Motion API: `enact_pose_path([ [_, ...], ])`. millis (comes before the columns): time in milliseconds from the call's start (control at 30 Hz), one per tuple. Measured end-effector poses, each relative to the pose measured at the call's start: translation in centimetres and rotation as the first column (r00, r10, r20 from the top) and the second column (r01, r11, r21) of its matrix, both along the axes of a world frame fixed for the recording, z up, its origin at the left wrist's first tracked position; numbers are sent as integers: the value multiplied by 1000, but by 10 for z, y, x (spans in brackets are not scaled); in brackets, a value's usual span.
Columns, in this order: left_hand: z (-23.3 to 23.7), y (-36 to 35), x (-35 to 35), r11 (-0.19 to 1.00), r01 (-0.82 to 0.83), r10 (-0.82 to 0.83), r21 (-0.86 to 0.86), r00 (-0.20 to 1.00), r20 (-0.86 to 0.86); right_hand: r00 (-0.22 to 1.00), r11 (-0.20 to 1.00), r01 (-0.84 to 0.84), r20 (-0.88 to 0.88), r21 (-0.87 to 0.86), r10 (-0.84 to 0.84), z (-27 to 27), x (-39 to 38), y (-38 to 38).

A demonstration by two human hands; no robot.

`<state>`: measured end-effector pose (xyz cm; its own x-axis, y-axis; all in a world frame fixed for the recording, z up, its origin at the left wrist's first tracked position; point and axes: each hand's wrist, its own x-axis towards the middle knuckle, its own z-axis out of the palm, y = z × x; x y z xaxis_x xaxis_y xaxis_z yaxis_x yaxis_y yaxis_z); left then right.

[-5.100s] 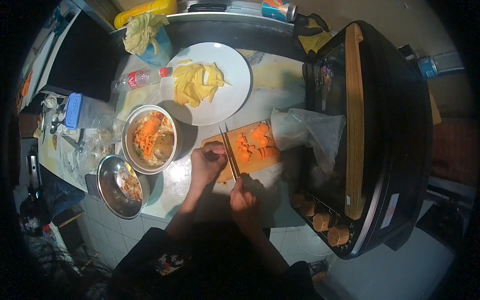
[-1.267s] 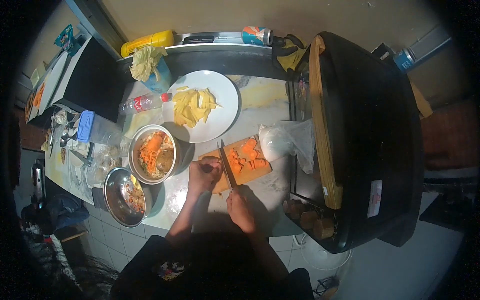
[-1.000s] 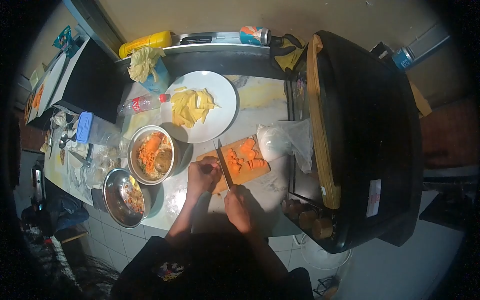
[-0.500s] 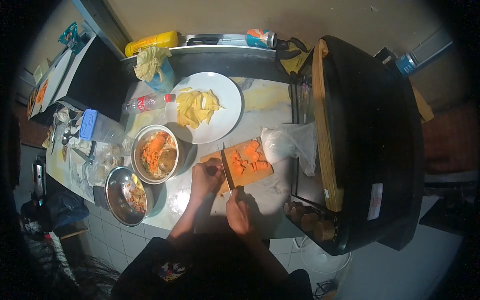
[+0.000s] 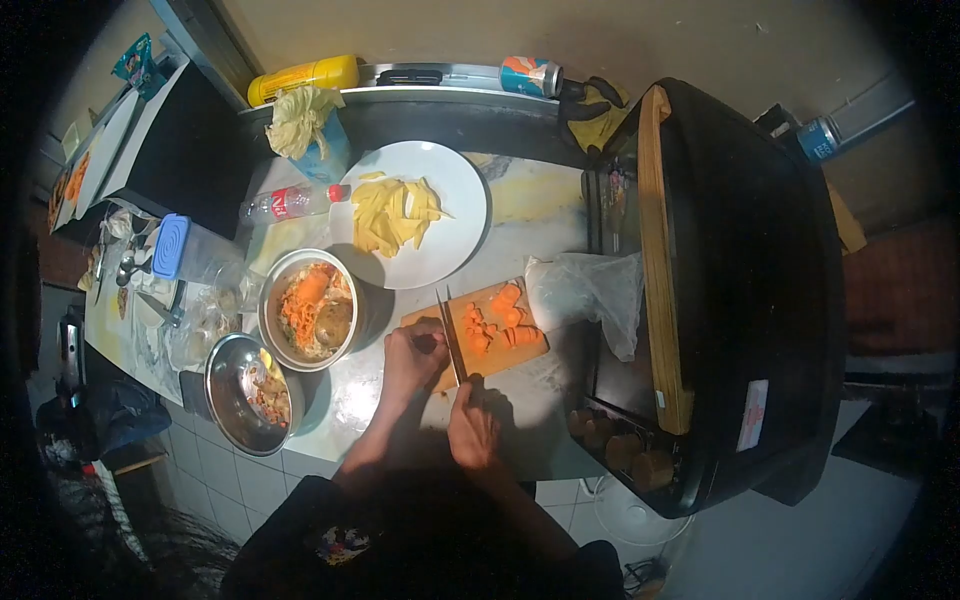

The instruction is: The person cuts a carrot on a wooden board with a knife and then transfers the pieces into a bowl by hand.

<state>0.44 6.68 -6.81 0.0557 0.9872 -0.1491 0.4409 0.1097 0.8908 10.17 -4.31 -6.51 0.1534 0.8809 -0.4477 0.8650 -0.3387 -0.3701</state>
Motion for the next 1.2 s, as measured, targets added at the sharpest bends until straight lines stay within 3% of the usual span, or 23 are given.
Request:
enact_pose_path([
  [200,-5,0,-1,999,30,-30,27,1000,-8,992,999,17,-123,-50,-23,10,8,1],
  [267,-4,-1,0,999,23,-24,28,999,23,973,993,118,-199,-10,-118,11,12,3],
  [467,-1,-2,3,995,66,-68,74,997,25,962,998,55,-269,2,-53,29,20,10],
  [600,-6,-1,2,981,120,-118,155,993,-25,953,999,52,-299,15,-45,6,24,1],
  [633,-5,-1,3,980,123,-120,154,992,-29,938,952,33,-339,304,75,-18,27,-9],
  [667,-4,-2,4,980,111,-107,166,994,-37,919,823,32,-341,567,199,-30,29,-14],
  [700,-2,-2,6,979,101,-94,176,995,-46,918,823,39,-345,567,194,-28,28,-13],
  [767,2,-1,8,983,124,-121,134,992,-32,947,697,-18,-211,717,241,-23,29,-10],
  [800,5,0,8,986,139,-139,91,990,-13,948,695,-14,-211,719,238,-15,29,-10],
  [867,-2,0,7,976,159,-157,149,987,-27,920,962,119,-393,246,-13,-1,29,-10],
  [933,-2,1,6,963,170,-166,210,985,-40,925,938,112,-379,327,21,-6,30,-10],
  [1000,2,0,5,965,220,-204,144,972,-113,929,911,103,-365,400,56,-4,30,-10],
  [1067,-4,-2,6,961,189,-184,199,982,-46,907,969,128,-421,210,-29,5,32,-7],
  [1200,4,-8,4,961,178,-188,210,982,28,868,975,160,-492,154,-65,7,32,-4],
])
